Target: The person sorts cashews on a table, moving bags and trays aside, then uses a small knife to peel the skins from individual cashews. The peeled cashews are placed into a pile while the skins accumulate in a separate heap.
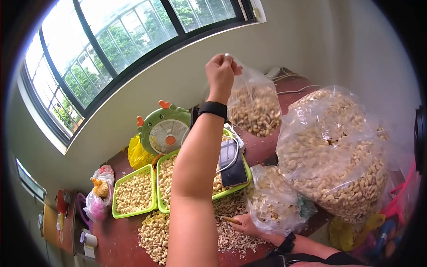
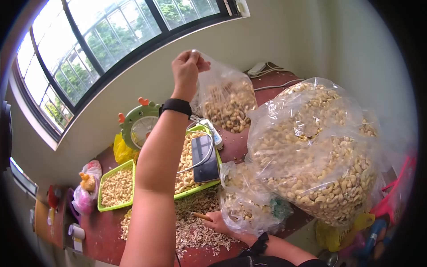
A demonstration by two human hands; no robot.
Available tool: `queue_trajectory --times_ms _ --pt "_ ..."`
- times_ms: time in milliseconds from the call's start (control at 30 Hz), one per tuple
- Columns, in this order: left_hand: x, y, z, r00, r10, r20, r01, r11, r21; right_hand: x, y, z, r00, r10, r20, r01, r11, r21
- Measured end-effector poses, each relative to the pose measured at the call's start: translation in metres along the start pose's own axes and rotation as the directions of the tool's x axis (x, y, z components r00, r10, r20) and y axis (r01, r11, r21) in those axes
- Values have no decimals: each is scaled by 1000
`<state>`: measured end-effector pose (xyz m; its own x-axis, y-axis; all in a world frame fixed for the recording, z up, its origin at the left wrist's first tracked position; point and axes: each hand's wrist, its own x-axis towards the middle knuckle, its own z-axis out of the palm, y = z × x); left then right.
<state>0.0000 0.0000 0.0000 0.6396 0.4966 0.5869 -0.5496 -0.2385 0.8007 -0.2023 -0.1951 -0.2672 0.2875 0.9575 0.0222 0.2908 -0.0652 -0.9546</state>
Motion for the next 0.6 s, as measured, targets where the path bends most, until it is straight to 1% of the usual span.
queue_trajectory --times_ms 67,100,167,200,233,267,300,333,367,400,433,467,500,533,567,600 --pt "-5 30 2 997 71 29 -69 994 -83 -2 0 1 999 -27 -21 27 999 18" --pt "-1 50 -4 994 105 12 -104 991 -87 5 3 -8 999 -46 -11 46 999 -13" --pt "-5 79 -24 988 150 41 -147 986 -75 2 0 -6 1000 -5 -17 4 997 -77" --pt "-10 95 -36 991 135 8 -135 990 -34 2 4 -1 999 -16 -34 14 999 -51" --pt "-17 111 -51 992 122 -36 -122 992 15 3 14 5 996 -39 -85 39 999 -2" --pt "-27 129 -66 995 67 -71 -63 996 59 4 21 11 989 -69 -130 76 996 48" --pt "-36 148 -81 990 93 -106 -82 992 100 5 24 7 989 -66 -135 71 997 29" --pt "-51 167 -97 991 56 -119 -38 988 150 8 28 7 980 -97 -171 100 995 11" --pt "-69 183 -115 990 16 -137 11 980 197 9 22 7 980 -88 -181 100 993 59" --pt "-86 199 -136 990 -9 -143 48 961 271 10 25 7 974 -124 -191 129 992 16" --pt "-105 218 -153 983 -4 -181 61 949 310 9 23 8 972 -131 -195 131 991 -14" --pt "-127 235 -169 974 -35 -222 119 919 375 9 25 9 982 -76 -172 95 990 102" --pt "-149 252 -182 963 -64 -263 177 884 433 9 27 11 982 -67 -175 96 983 159" --pt "-170 267 -194 940 -51 -337 217 852 477 9 22 12 981 -60 -186 97 977 192" --pt "-188 281 -216 921 -79 -382 277 822 497 11 25 12 972 -78 -221 103 989 105" --pt "-208 294 -234 902 -66 -426 314 779 543 13 27 13 968 -91 -235 110 991 71"
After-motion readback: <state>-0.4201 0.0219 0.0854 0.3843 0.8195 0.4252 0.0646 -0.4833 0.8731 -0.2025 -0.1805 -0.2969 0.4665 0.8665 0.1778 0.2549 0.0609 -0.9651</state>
